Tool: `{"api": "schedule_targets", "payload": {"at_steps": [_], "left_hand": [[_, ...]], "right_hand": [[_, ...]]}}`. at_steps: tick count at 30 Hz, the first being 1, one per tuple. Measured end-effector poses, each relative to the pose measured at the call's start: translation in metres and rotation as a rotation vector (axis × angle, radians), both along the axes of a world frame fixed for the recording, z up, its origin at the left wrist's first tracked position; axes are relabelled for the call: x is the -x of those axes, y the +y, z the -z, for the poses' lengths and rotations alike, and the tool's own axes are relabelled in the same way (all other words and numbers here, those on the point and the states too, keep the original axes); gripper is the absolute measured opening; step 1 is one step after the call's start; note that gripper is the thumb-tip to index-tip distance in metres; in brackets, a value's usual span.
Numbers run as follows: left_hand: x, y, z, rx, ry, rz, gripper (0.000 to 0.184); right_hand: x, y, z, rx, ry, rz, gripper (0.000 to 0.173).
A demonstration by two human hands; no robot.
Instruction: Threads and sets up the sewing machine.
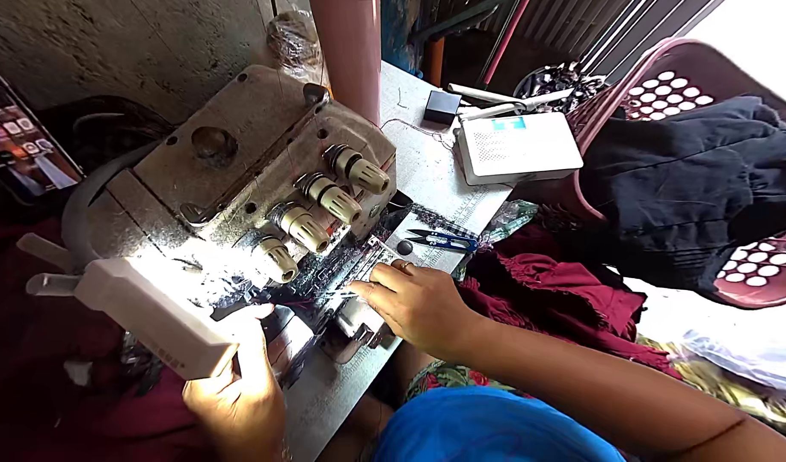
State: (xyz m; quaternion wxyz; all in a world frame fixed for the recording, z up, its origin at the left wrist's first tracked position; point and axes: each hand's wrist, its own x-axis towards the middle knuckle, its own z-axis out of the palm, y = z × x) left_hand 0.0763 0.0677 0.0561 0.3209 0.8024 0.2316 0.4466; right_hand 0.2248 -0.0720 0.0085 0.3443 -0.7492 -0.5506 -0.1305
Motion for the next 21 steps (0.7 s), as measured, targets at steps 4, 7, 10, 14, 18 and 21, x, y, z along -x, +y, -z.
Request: {"api": "schedule_targets", "payload": {"at_steps": [4, 7, 10, 14, 18, 21], "left_hand": [[-0.001, 0.001, 0.0, 0.004, -0.006, 0.008, 0.023], [-0.002, 0.0, -0.001, -0.002, -0.001, -0.005, 0.022], [-0.002, -0.001, -0.001, -0.197, 0.15, -0.051, 0.028], [-0.003, -0.012, -0.001, -0.502, 0.553, -0.22, 0.04], [0.012, -0.008, 0.001, -0.55, 0.626, -0.222, 0.044], [0.031, -0.001, 0.008, -0.57, 0.606, -0.157, 0.05]], "right_hand": [[-0.001, 0.008, 0.003, -0.021, 0.015, -0.021, 0.022], [-0.001, 0.014, 0.006, -0.025, 0.033, -0.028, 0.021], [-0.002, 0.018, 0.009, -0.032, 0.037, -0.036, 0.023], [-0.005, 0.019, 0.009, -0.046, 0.035, -0.059, 0.024], [-0.01, 0.017, 0.006, -0.04, 0.028, -0.062, 0.022], [-0.012, 0.018, 0.006, -0.037, 0.005, -0.063, 0.022]]}}
